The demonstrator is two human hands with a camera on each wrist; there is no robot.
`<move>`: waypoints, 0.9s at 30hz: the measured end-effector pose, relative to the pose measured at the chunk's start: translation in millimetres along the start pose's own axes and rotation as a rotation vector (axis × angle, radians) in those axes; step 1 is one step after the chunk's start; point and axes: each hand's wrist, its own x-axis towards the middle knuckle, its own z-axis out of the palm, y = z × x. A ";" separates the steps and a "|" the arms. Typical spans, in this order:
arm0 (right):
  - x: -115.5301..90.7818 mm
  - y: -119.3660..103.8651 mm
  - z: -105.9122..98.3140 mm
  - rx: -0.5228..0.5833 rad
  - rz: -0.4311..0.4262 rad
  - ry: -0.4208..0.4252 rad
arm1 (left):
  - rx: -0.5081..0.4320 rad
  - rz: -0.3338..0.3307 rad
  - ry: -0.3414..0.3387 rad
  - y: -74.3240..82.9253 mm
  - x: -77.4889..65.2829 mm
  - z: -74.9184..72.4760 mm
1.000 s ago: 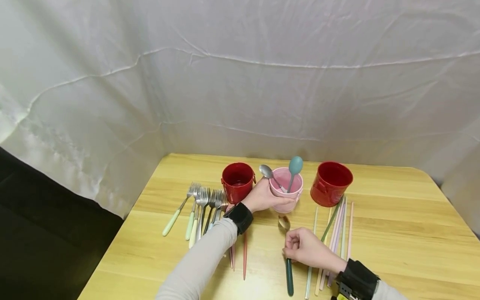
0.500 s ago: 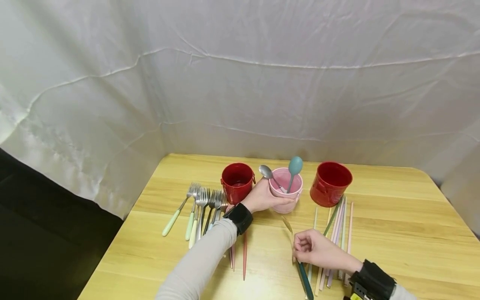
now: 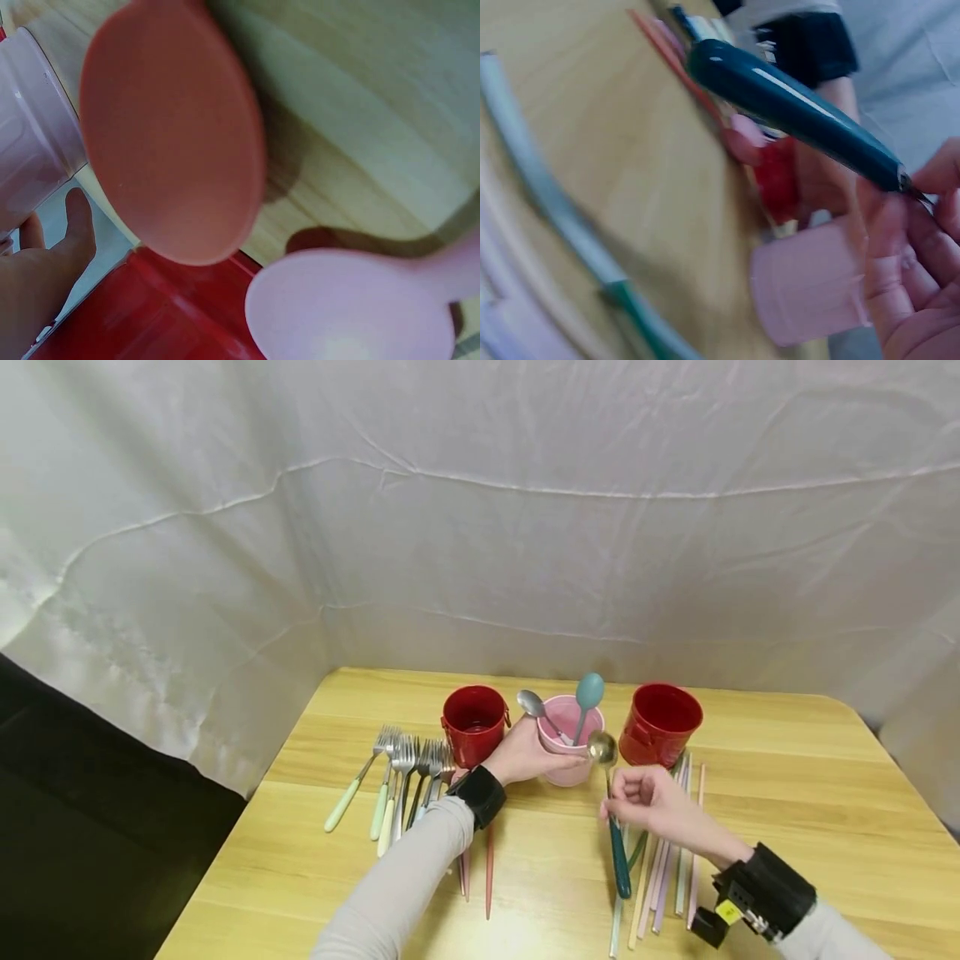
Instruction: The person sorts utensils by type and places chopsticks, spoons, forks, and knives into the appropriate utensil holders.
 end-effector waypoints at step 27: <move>98.1 -39.4 -23.9 -0.516 -0.261 0.709 | -0.048 -0.030 -0.009 13.7 -3.5 -3.2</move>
